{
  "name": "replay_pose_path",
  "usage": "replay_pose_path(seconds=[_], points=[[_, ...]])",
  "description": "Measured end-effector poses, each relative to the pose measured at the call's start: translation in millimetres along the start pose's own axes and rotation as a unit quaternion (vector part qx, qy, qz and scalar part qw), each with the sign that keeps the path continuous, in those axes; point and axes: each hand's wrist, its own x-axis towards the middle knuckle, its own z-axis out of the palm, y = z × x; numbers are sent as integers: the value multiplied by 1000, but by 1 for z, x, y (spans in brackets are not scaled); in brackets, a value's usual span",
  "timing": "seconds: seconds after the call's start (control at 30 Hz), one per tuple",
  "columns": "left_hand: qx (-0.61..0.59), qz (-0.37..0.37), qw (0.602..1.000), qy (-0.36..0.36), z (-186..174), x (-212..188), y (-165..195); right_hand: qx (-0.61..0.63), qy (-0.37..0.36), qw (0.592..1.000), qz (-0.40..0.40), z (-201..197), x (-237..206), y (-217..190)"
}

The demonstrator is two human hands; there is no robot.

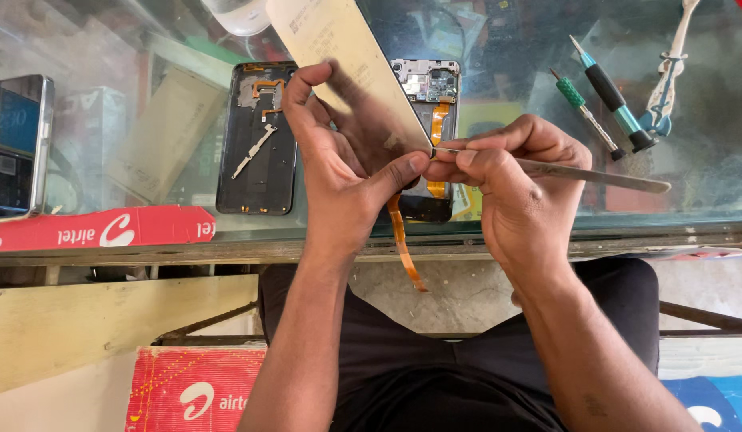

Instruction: The person disassembles a smartphone by prying open the back cover, removing screws, and detaching the battery. They then handle the display assembly and use tweezers to manipulate small components inside the phone.

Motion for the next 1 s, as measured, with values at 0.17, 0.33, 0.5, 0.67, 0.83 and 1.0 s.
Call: replay_pose_path(seconds=[0.17, 0.33, 0.5, 0.67, 0.83, 1.0], points=[[-11, 1, 1000, 4, 1, 1, -1, 53, 2, 998, 43, -1, 4, -2], [0, 10, 1000, 8, 1, 0, -1, -149, 7, 984, -102, 11, -12, 3], [-1, 9, 1000, 8, 2, 0, -1, -240, 25, 959, -151, 13, -18, 5], [-5, 17, 1000, 7, 1, -1, -2, -156, 11, 984, -87, 9, -13, 0], [17, 25, 1000, 9, 1, -1, -3, -109, 14, 993, -44, 8, -10, -3], [1, 22, 1000, 5, 0, -1, -3, -9, -24, 1000, -2, 1, 0, -3]])
